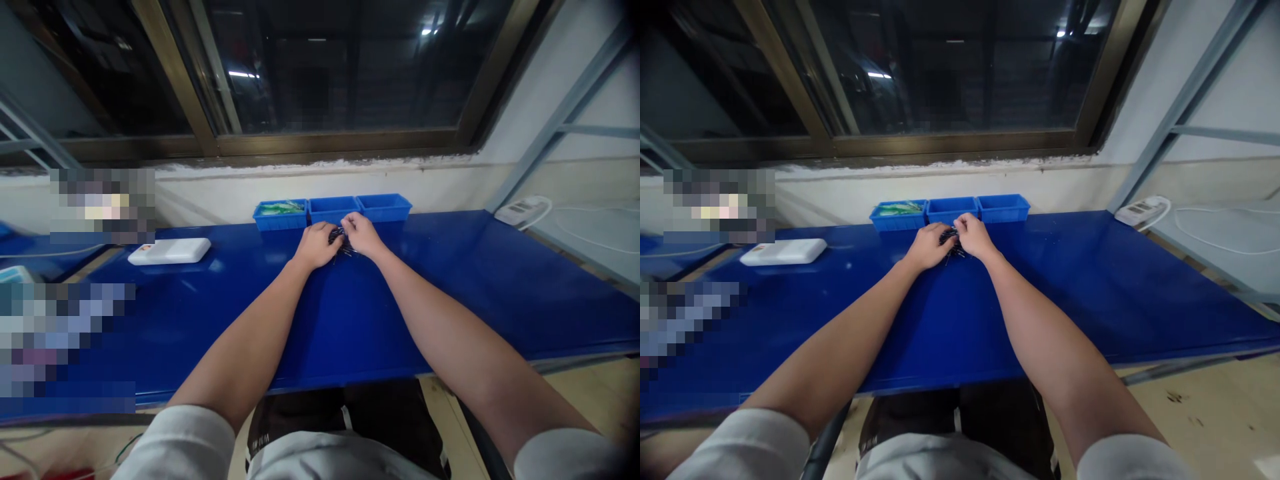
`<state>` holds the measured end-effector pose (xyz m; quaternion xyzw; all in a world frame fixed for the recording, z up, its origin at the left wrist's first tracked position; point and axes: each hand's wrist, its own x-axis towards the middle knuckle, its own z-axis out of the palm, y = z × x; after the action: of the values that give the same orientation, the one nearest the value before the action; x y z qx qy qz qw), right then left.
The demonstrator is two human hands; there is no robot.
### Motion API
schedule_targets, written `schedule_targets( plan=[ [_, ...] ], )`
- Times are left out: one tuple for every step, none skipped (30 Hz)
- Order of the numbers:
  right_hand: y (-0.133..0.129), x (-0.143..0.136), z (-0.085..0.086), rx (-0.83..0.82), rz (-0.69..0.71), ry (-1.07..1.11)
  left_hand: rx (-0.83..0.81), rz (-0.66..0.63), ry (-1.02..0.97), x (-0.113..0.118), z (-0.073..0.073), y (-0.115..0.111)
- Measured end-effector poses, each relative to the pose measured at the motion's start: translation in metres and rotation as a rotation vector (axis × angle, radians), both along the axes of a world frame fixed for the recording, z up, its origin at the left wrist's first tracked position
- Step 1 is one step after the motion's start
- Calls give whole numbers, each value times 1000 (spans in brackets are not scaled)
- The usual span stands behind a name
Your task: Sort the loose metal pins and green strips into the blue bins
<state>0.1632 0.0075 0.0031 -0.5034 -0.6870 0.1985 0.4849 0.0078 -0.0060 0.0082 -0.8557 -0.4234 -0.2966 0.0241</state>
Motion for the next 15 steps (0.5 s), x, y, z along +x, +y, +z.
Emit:
schedule_targets(
  plan=[
    [1,-1,-1,-18,17,61,4,-6,0,1,1,-1],
    [3,-2,-2,-40,34,129,8,-6,-7,2,2,-2],
    [4,-3,-3,-66,53,196,12,-2,-19,2,2,-3],
    [5,-4,-4,-94,71,255,16,3,-36,2,2,-3],
    [6,-4,-4,-119,85,300,18,9,-53,2,2,-2],
    [6,-4,-4,-143,96,328,18,14,-67,2,1,-2],
    [5,-3,-3,-159,101,337,15,20,-76,2,1,-1],
    [4,-2,-2,-161,99,328,12,28,-82,2,1,-1],
    [3,-1,-1,-146,91,299,11,43,-87,2,1,0],
    [1,0,1,-116,79,253,11,62,-92,2,1,0],
    [-1,1,3,-78,68,192,11,84,-99,2,1,0],
    [-3,2,5,-38,57,125,12,106,-106,2,2,0],
    [-5,3,7,-2,46,58,11,124,-112,1,2,0],
    [-7,5,9,24,36,-3,10,137,-117,1,2,-1],
    [-9,5,11,40,26,-51,8,144,-120,2,3,-1]
  ],
)
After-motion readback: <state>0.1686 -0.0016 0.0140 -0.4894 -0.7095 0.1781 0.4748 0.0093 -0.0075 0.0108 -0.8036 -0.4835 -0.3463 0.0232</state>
